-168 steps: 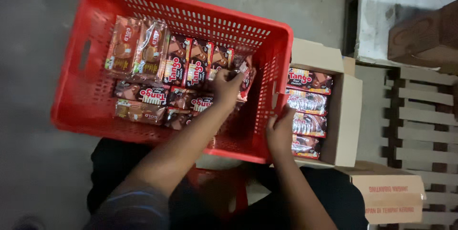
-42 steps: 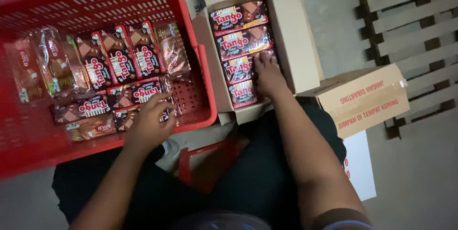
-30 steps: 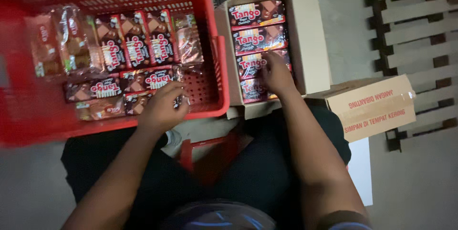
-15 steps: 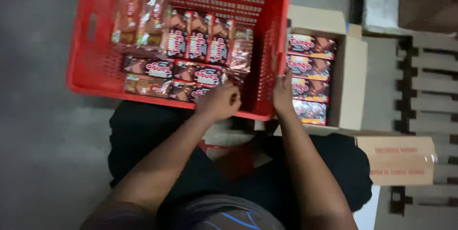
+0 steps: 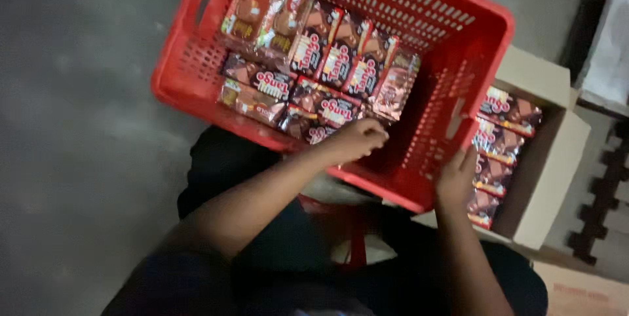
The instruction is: The person transfers individually wrapped Tango chocolate bars from a cardboard box into a red plastic basket. They arrange the bars in rows within the basket and then close the cardboard box flaps.
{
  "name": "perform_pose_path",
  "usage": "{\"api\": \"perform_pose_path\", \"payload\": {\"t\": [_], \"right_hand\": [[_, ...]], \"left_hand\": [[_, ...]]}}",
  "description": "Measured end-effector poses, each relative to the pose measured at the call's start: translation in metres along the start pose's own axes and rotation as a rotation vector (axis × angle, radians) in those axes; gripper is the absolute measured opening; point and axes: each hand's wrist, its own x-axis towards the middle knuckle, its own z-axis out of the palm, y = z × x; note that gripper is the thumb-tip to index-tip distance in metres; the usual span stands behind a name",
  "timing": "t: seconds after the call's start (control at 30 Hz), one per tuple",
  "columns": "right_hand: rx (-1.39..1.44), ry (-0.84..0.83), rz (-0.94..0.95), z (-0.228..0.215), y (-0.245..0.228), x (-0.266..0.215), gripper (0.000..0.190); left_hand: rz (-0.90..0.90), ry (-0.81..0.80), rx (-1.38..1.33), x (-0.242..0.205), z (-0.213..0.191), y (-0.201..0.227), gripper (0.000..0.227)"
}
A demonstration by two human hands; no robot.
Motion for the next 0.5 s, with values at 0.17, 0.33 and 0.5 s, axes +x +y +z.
{"api": "perform_pose_path", "payload": {"t": [0.17,0.33,0.5], "right_hand": [[-0.265,-0.01,0.246,-0.009,-0.029,-0.012,0.04],[-0.094,0.016,0.154,-0.009,-0.027,-0.011,0.036],[-0.209,-0.019,0.326,-0.011,-0.075,-0.016,0.05]], "left_hand": [[-0.508,0.059,-0.134,0.121,-0.068,-0.069,0.075],[-0.877,0.255,-0.418,0.109,-0.098,-0.011,0.076],[-1.072,0.544,-0.824,0.164,-0.085,-0.069,0.059]]}}
